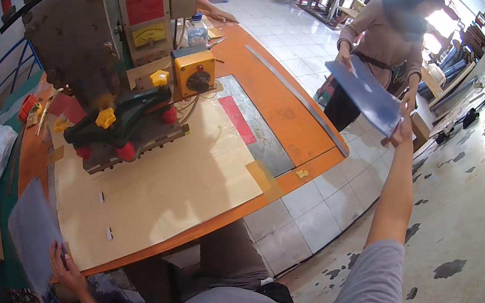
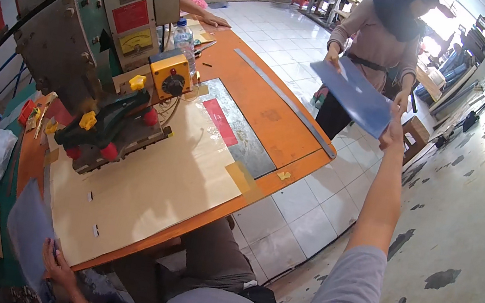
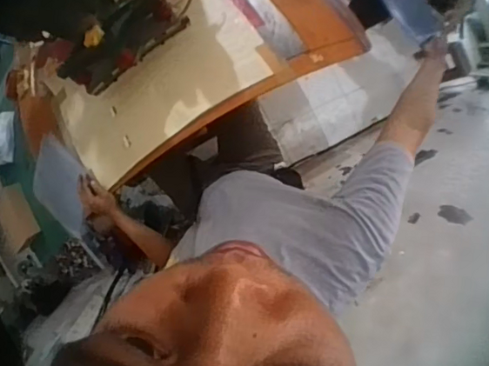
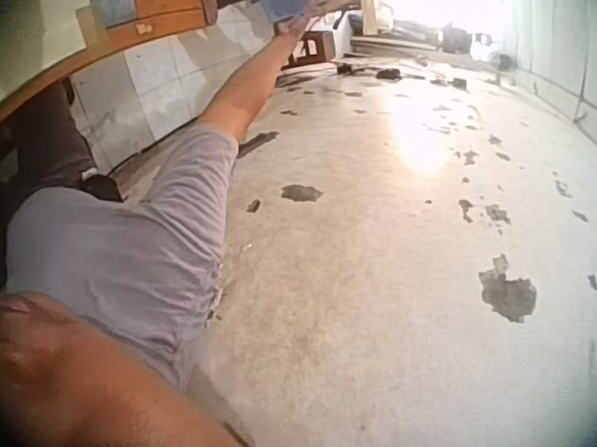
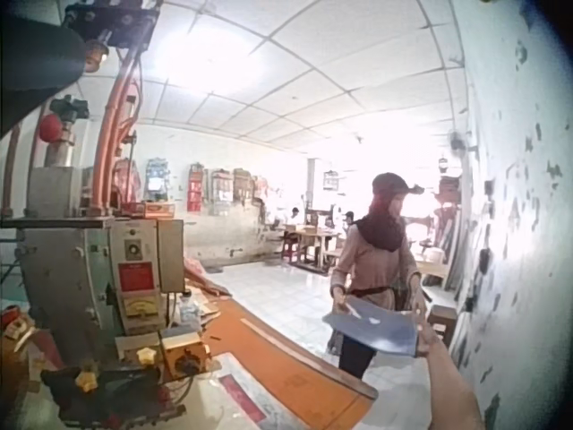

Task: The person operates a heat press machine by aligning a plastic sheet on the work surface, lowering the press head, and retrieving processed sheets from another worker.

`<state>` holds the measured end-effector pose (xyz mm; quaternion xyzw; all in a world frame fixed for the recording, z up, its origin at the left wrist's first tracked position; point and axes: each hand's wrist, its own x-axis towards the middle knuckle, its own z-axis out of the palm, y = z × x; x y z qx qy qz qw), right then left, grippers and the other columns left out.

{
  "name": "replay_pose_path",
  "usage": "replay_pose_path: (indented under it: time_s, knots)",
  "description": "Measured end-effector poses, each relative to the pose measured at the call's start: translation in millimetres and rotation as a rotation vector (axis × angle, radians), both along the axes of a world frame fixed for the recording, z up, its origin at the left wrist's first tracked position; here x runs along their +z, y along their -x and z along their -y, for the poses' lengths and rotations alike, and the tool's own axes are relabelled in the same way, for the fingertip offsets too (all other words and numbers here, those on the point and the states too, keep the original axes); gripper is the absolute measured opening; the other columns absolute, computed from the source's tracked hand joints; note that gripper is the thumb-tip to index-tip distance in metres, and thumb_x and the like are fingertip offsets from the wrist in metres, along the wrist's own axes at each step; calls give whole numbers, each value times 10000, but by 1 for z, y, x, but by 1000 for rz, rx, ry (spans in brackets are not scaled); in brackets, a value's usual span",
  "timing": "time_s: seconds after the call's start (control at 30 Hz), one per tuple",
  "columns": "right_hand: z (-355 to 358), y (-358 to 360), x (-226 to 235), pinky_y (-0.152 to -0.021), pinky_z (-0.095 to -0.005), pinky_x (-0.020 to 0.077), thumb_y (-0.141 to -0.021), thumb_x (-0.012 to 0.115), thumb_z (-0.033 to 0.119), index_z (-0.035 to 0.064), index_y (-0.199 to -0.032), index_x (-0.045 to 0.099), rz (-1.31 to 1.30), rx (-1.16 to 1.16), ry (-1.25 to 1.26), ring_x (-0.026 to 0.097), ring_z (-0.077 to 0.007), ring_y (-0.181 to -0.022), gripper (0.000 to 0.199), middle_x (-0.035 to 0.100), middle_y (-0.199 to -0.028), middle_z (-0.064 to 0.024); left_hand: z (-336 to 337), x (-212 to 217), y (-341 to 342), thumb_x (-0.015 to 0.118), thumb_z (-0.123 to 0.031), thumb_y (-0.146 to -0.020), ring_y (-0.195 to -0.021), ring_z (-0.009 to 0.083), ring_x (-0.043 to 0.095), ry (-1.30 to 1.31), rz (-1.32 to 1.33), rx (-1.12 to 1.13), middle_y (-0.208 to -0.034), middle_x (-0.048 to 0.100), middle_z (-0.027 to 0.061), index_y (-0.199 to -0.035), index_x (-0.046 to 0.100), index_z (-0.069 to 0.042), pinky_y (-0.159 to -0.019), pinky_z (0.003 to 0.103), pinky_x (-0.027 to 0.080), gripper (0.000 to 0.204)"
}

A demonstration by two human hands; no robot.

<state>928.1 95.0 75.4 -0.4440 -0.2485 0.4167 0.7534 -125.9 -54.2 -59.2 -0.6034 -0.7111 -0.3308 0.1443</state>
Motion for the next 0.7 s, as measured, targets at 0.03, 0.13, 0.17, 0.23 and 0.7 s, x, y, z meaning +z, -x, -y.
replay_pose_path:
  time_s: [0.03,0.13,0.17,0.23,0.7]
  knots:
    - [-2,-3,-4,-995,-429,610,-971,773,275,-29,-1342,572,45,-121,142,725,-268,-1064,521,706,-1175,-145,-1,-2,0,489,-156,-1077,-1385,390,539,-16,15,-18,-1488,600,194,-1341,657,36,-1176,514,368,367]
    - [-7,2,-27,-962,-394,623,-927,804,144,-51,-1298,586,145,-53,408,721,-233,-1060,472,700,-1124,-142,1,-2,5,488,-156,-1077,-1386,393,538,-25,17,-30,-1488,600,196,-1342,658,36,-1177,515,367,369]
    - [-2,6,-37,-811,-346,647,-950,746,77,-25,-1151,661,139,-116,390,741,-209,-919,241,733,-1016,-97,2,-3,7,487,-158,-1077,-1385,394,538,-22,12,-30,-1487,600,197,-1342,658,37,-1177,516,367,371]
    - [29,-21,-38,-828,-341,637,-948,746,77,-30,-1136,668,147,-194,245,738,-203,-916,230,730,-1012,-94,-16,-15,-6,483,-157,-1078,-1387,393,536,-14,38,-48,-1485,600,199,-1343,658,40,-1175,516,371,373]
    - [189,275,41,-900,-324,557,-921,756,120,-80,-1291,631,169,-318,-100,695,-203,-974,439,714,-1120,-100,10,65,-146,308,-524,-1111,-1459,376,474,-224,523,-363,-1527,538,246,-1487,491,94,-1244,489,306,745]
